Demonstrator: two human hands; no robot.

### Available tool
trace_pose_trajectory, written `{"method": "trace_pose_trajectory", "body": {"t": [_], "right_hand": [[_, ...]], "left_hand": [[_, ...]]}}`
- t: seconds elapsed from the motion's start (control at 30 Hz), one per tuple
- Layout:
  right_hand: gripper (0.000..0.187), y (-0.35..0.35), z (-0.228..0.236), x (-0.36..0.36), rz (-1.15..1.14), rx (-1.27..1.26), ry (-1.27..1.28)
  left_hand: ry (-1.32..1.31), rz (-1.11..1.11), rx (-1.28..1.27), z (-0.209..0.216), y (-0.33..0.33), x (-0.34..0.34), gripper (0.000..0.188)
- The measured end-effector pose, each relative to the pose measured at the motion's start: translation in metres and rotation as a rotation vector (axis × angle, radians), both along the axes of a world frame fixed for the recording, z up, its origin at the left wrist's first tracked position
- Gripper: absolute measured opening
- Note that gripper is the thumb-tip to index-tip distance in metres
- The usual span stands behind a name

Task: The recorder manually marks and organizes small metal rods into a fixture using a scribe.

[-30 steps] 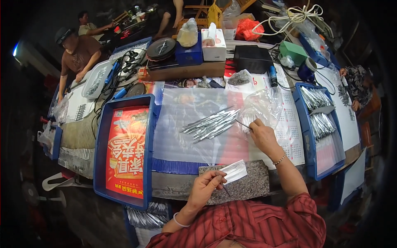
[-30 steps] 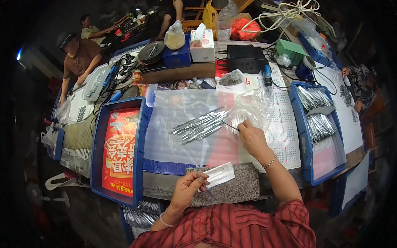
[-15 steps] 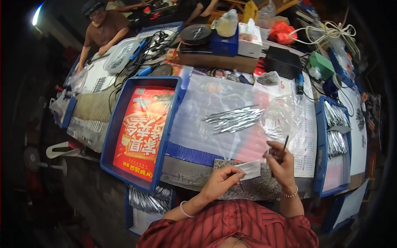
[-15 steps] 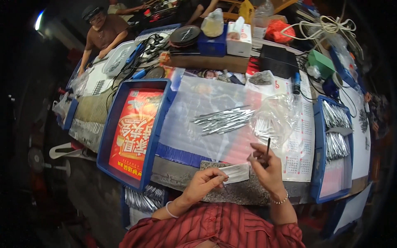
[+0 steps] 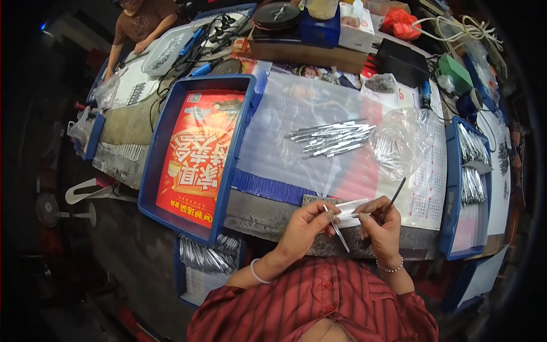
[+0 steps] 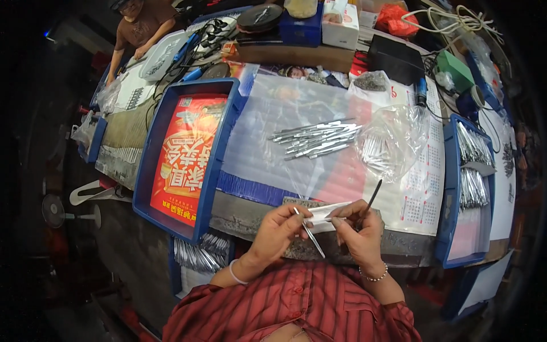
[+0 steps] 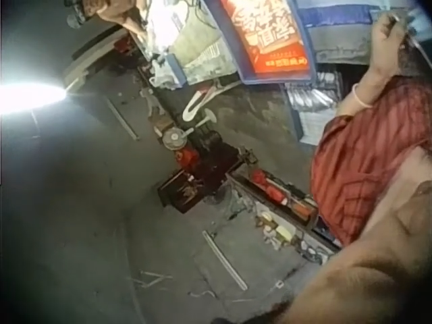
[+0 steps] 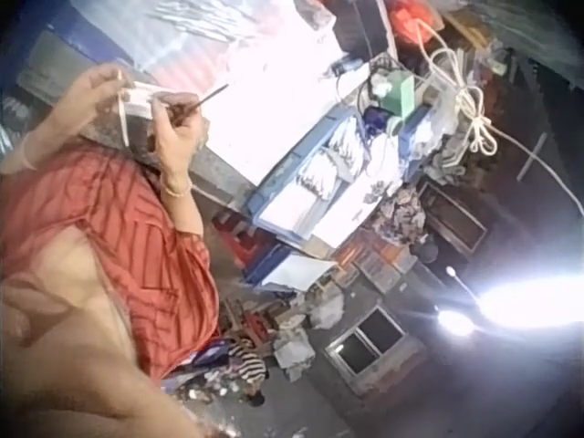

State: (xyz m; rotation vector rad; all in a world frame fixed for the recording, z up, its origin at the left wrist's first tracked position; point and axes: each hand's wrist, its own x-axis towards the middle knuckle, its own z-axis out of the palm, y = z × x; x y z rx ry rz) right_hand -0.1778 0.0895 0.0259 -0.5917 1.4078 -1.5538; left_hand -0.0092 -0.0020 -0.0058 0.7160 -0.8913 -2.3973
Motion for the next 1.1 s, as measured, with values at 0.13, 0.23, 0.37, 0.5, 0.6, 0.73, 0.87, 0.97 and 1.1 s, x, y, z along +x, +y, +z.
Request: {"method": "trace_pose_trajectory", "body": {"t": [0.13, 0.23, 0.37, 0.5, 0.6, 0.73, 0.87, 0.97, 1.1], "right_hand": [[0.013, 0.01, -0.007, 0.005, 0.124, 0.053, 0.219], [0.01, 0.011, -0.006, 0.012, 0.137, 0.037, 0.309], [0.015, 0.01, -0.003, 0.011, 0.184, 0.026, 0.368], [0.019, 0.009, 0.004, 0.01, 0.258, -0.025, 0.659], [0.023, 0.009, 0.004, 0.011, 0.266, -0.091, 0.787], [0.029, 0.01, 0.004, 0.011, 0.289, -0.135, 0.805], [0.032, 0.01, 0.004, 0.013, 0.365, -0.148, 0.82], [0.032, 0.009, 0.002, 0.019, 0.427, -0.157, 0.876], [0.025, 0.02, -0.008, 0.016, 0.423, -0.214, 1.066]], "left_hand": [[0.022, 0.053, 0.063, 0.003, -0.003, 0.005, 0.022], [0.072, 0.069, 0.068, 0.002, -0.003, 0.005, 0.024], [0.075, 0.083, 0.057, 0.0, -0.003, 0.004, 0.025], [0.067, 0.084, 0.064, 0.0, -0.001, 0.004, 0.025], [0.064, 0.086, 0.058, -0.001, -0.002, 0.003, 0.025], [0.037, 0.119, 0.013, -0.001, 0.0, 0.001, 0.026], [0.015, 0.133, -0.022, 0.0, 0.001, 0.001, 0.025], [-0.033, 0.148, -0.082, -0.004, 0.0, 0.004, 0.026], [-0.062, 0.124, -0.085, -0.004, 0.009, 0.005, 0.026]]}}
